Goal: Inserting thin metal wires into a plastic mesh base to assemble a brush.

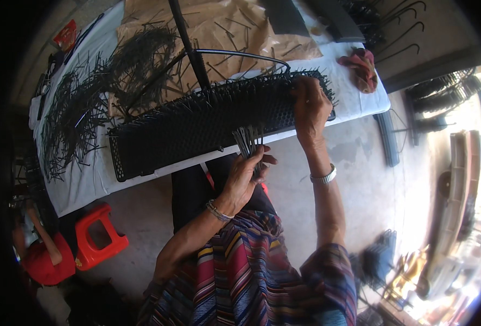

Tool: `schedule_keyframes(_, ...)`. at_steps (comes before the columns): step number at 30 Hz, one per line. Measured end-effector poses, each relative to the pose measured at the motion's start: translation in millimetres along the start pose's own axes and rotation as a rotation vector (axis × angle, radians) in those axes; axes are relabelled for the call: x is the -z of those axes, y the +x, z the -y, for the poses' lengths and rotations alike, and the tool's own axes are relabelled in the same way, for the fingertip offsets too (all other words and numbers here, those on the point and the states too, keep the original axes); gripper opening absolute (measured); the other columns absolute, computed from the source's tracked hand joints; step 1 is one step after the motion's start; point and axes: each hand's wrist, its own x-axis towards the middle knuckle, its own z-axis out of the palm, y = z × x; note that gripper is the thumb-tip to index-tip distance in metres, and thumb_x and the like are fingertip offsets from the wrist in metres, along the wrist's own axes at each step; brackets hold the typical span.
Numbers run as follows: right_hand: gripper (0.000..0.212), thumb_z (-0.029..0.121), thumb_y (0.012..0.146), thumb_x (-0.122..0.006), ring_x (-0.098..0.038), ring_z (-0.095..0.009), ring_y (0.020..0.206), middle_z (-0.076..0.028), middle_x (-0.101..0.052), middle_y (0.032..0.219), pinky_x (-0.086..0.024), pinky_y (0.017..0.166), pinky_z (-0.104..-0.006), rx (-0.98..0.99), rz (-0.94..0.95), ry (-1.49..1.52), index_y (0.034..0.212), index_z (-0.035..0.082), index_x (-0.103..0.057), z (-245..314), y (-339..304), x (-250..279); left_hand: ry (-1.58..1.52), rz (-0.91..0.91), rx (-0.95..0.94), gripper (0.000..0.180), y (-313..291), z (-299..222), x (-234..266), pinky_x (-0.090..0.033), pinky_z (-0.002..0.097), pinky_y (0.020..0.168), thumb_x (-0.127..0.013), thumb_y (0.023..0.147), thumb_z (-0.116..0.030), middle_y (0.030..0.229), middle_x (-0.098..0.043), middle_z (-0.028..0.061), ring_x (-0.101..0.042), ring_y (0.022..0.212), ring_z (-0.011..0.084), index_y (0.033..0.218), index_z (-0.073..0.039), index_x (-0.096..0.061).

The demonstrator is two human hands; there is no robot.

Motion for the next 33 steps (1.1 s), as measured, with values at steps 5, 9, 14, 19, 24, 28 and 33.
schedule_keyframes(5, 0.012, 0.007, 0.091, -0.054, -0.069, -0.017, 0.072, -0.007, -0.069, 0.076, -0.050, 0.065, -0.0279, -0.007, -0.032, -0.023, 0.097, 0.004, -0.064, -5.9, -4.0, -3.3, -0.052, 0.043, 0.006, 0.027, 0.0, 1.6, 3.8, -0.032, 0.0185, 0.046, -0.057, 0.095, -0.030, 0.071, -0.060, 0.0027, -0.044, 0.052, 0.0052, 0.101, -0.004, -0.061)
schedule_keyframes(9, 0.011, 0.009, 0.087, -0.059, -0.066, -0.023, 0.076, -0.008, -0.066, 0.084, -0.049, 0.065, -0.0334, 0.059, 0.032, -0.276, 0.097, 0.009, -0.066, -2.9, -9.0, -5.1, -0.049, 0.044, -0.003, 0.029, -2.7, 0.0, 4.7, -0.031, 0.0184, 0.045, -0.057, 0.095, -0.031, 0.071, -0.060, 0.0024, -0.044, 0.051, 0.0054, 0.102, -0.003, -0.061)
schedule_keyframes(14, 0.015, 0.012, 0.085, -0.063, -0.061, -0.025, 0.081, -0.006, -0.061, 0.093, -0.047, 0.067, -0.0365, 0.234, 0.013, -0.443, 0.099, 0.015, -0.068, -7.1, -2.3, 2.0, -0.053, 0.025, -0.019, 0.030, -3.8, -1.2, -0.9, -0.030, 0.0189, 0.043, -0.058, 0.095, -0.031, 0.068, -0.059, 0.0016, -0.047, 0.051, 0.0053, 0.104, -0.003, -0.061)
schedule_keyframes(19, 0.023, 0.012, 0.084, -0.063, -0.056, -0.025, 0.092, -0.005, -0.060, 0.099, -0.042, 0.079, -0.0367, 0.289, 0.007, -0.551, 0.106, 0.018, -0.069, -13.1, -8.9, -1.7, -0.064, 0.055, -0.027, 0.031, -3.6, -1.9, 2.5, -0.030, 0.0189, 0.043, -0.058, 0.094, -0.032, 0.070, -0.060, 0.0026, -0.046, 0.050, 0.0052, 0.105, -0.003, -0.061)
schedule_keyframes(24, 0.033, 0.016, 0.086, -0.061, -0.051, -0.029, 0.100, -0.010, -0.056, 0.107, -0.039, 0.085, -0.0406, 0.292, 0.121, -0.705, 0.119, 0.014, -0.060, -7.8, -13.2, 1.4, -0.048, 0.068, -0.034, 0.032, -7.4, -5.6, -0.3, -0.030, 0.0188, 0.043, -0.058, 0.094, -0.032, 0.070, -0.061, 0.0035, -0.045, 0.049, 0.0046, 0.106, -0.003, -0.061)
schedule_keyframes(28, 0.038, 0.020, 0.088, -0.060, -0.049, -0.031, 0.105, -0.013, -0.054, 0.116, -0.037, 0.089, -0.0414, 0.241, 0.092, -0.577, 0.125, 0.010, -0.055, 4.5, -22.9, 10.1, -0.042, 0.064, -0.057, 0.037, -8.7, -6.0, -3.2, -0.030, 0.0172, 0.043, -0.061, 0.092, -0.034, 0.072, -0.064, 0.0066, -0.047, 0.049, 0.0043, 0.107, -0.001, -0.063)
schedule_keyframes(33, 0.025, 0.021, 0.086, -0.066, -0.065, -0.021, 0.067, -0.011, -0.066, 0.074, -0.050, 0.060, -0.0319, -0.303, 0.498, 0.085, 0.100, 0.000, -0.064, 35.8, -42.2, 30.6, -0.008, 0.056, -0.094, 0.034, -9.8, -5.7, -0.3, -0.030, 0.0164, 0.043, -0.062, 0.092, -0.033, 0.077, -0.068, 0.0083, -0.050, 0.051, 0.0047, 0.106, -0.002, -0.064)
